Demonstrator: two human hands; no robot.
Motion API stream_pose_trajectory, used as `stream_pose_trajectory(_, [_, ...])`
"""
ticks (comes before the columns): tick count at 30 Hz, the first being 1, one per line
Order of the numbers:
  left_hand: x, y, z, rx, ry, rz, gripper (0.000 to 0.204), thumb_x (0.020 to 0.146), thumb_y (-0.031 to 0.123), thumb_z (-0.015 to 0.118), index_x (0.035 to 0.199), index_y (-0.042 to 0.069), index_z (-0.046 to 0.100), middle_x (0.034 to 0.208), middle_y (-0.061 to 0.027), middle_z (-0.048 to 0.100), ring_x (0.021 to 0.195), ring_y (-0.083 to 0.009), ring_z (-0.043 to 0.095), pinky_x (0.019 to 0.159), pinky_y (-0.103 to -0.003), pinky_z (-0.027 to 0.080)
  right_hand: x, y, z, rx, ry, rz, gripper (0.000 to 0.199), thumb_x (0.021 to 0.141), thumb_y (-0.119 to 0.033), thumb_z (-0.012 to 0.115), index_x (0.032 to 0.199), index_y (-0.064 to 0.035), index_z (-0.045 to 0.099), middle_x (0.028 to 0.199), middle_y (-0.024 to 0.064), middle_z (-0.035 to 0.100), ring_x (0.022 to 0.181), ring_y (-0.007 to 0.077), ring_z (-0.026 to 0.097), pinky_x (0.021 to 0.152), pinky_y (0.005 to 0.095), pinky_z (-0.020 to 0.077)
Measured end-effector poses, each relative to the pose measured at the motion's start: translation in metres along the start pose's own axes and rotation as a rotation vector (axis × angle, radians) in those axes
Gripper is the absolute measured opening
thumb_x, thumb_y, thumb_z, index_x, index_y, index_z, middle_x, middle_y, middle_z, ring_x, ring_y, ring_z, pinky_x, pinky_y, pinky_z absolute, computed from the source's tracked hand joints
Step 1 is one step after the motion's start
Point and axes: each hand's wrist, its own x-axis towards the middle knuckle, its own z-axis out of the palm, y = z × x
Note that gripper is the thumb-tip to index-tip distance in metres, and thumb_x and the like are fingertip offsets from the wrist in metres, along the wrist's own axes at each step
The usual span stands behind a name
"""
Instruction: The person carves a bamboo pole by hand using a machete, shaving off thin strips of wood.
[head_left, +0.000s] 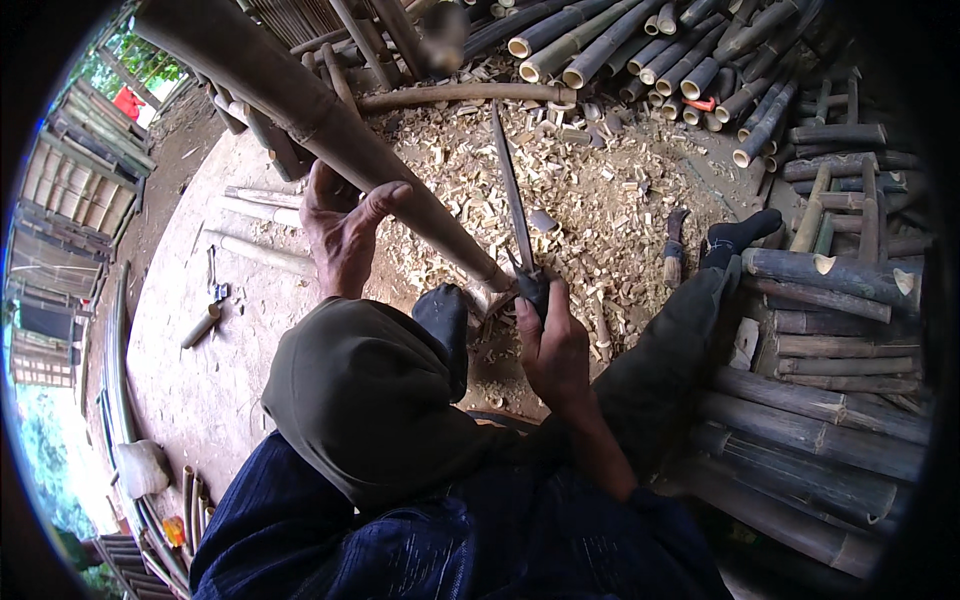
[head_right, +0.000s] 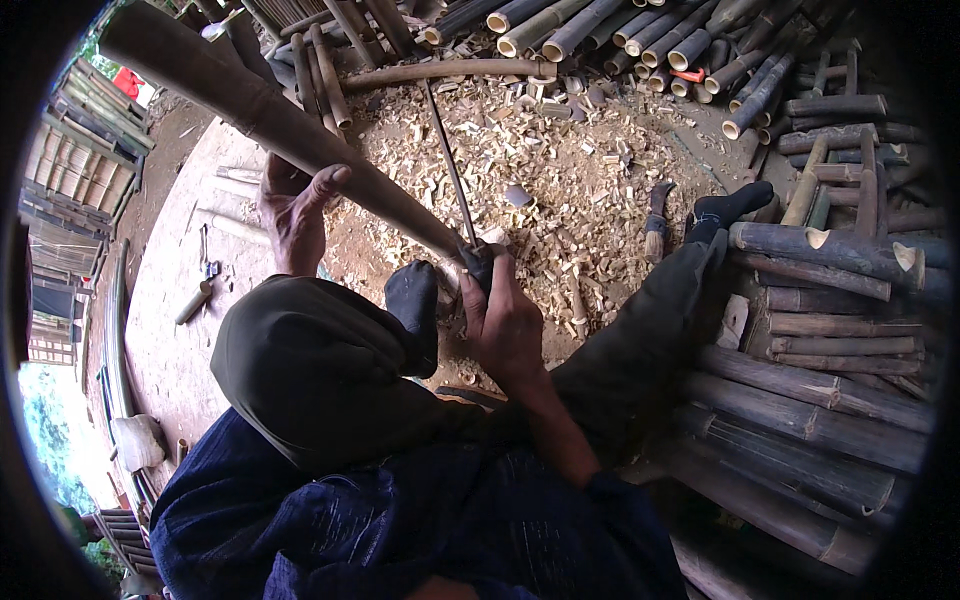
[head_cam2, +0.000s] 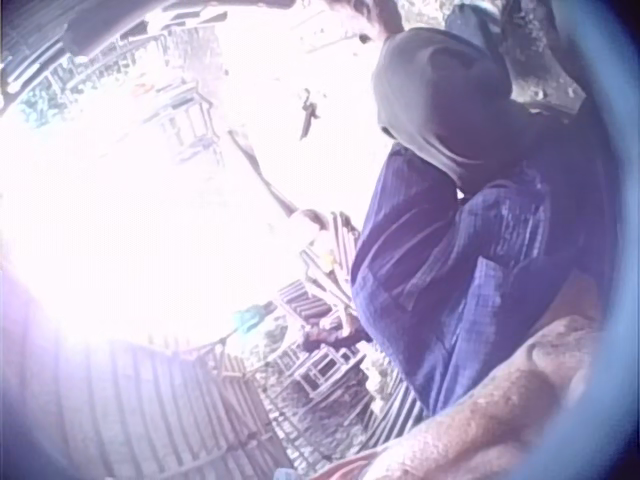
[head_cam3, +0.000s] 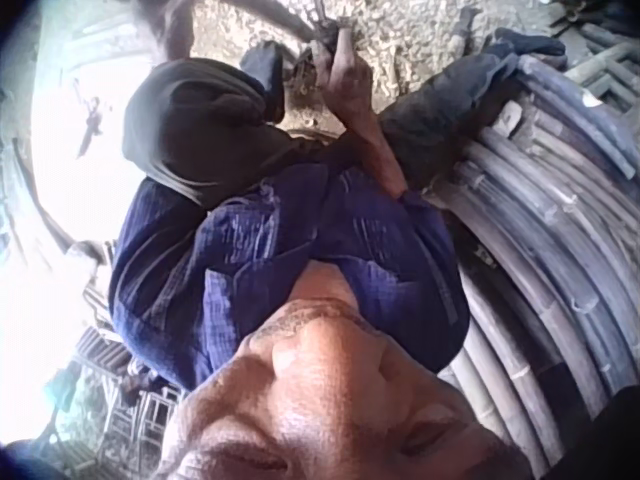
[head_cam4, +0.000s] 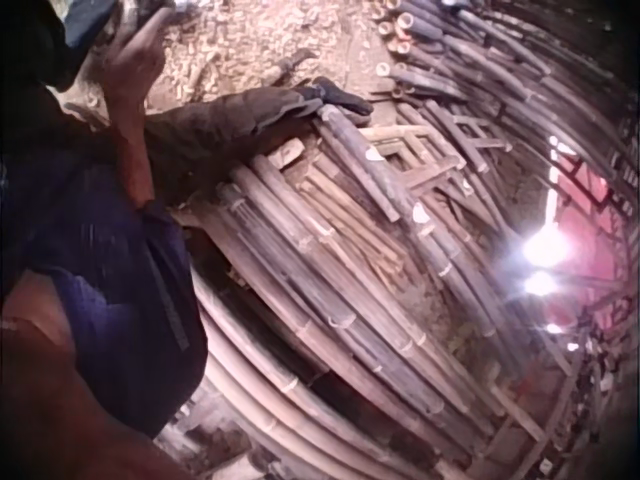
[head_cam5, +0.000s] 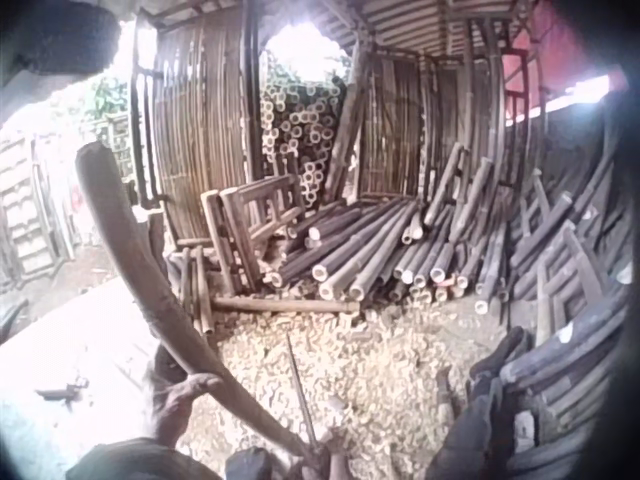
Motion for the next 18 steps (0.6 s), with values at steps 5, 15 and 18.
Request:
stream_pose_trajectory(5, [0.004,-0.003,0.016,-0.025,-0.021,-0.011,0.052,0.076,0.005,0.087,0.121,0.001,0.06,0.108,-0.006,0.068,0.1,-0.0159,0.065,0.088,-0.031,0.054,-0.007,0.07,0.037,-0.396,-0.196,0.173,0.039,0.101,-0.039,0.055,0.121,-0.0062,0.051,0.074,0.0238,0.066,0.069,0.0433,0.068,0.059,0.0523,0.0524])
stream_pose_trajectory(15, [-0.003,0.0,0.007,0.001,-0.025,-0.04,0.054,0.076,0.004,0.088,0.122,0.0,0.059,0.11,-0.0067,0.068,0.102,-0.0167,0.065,0.089,-0.031,0.054,0.007,0.015,0.011,-0.095,0.036,-0.063,0.034,0.101,-0.026,0.058,0.12,0.0005,0.048,0.082,0.0255,0.065,0.07,0.0451,0.066,0.057,0.0512,0.051])
stream_pose_trajectory(18, [-0.001,0.002,0.007,-0.027,-0.032,-0.045,0.054,0.076,0.004,0.087,0.122,0.0,0.059,0.11,-0.0071,0.068,0.102,-0.0171,0.065,0.089,-0.032,0.054,0.002,0.066,0.042,-0.55,-0.409,0.256,0.042,0.101,-0.033,0.056,0.126,-0.001,0.046,0.086,0.0248,0.069,0.074,0.0429,0.069,0.06,0.0493,0.056])
